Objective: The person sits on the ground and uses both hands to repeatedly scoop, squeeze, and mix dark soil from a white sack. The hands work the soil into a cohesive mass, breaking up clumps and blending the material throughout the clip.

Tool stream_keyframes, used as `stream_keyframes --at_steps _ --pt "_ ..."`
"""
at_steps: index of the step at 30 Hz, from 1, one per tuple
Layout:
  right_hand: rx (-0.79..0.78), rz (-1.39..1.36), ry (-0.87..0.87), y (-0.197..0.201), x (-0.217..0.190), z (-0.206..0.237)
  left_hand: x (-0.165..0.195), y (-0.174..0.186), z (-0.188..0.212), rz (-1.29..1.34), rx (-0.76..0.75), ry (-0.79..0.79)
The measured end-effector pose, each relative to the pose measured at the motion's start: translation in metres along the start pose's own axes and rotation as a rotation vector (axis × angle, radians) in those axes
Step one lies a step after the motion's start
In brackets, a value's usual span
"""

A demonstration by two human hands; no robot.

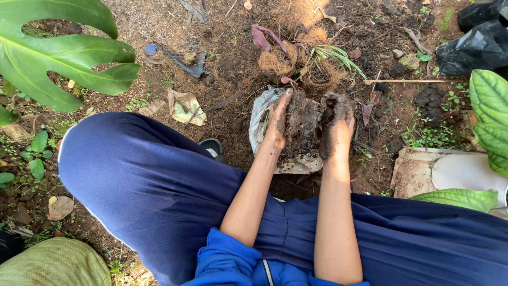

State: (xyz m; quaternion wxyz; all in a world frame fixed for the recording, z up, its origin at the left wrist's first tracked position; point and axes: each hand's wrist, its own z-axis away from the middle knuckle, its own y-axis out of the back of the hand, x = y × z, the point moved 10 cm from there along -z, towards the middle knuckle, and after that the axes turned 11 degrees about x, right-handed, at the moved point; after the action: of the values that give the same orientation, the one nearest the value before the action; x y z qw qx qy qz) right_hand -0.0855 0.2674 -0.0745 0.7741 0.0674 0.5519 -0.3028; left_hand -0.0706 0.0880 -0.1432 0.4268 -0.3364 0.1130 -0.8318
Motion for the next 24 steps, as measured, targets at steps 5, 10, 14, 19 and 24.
stream_keyframes --at_steps 5,10,14,19,24 --pt "-0.002 -0.107 0.159 0.001 -0.040 0.014 -0.005 -0.004 -0.007 0.066 -0.057 0.003" --pt "0.017 -0.148 0.352 -0.005 -0.107 0.046 -0.006 -0.001 -0.016 0.123 -0.076 0.049" --pt "-0.225 0.249 0.622 -0.063 -0.118 0.093 0.003 -0.009 -0.010 0.181 -0.161 -0.012" --pt "-0.352 0.759 0.765 -0.109 -0.081 0.126 0.005 -0.007 0.001 0.166 -0.110 -0.029" --pt "-0.598 0.407 0.718 -0.106 -0.118 0.135 0.023 -0.016 0.008 0.343 -0.274 -0.041"
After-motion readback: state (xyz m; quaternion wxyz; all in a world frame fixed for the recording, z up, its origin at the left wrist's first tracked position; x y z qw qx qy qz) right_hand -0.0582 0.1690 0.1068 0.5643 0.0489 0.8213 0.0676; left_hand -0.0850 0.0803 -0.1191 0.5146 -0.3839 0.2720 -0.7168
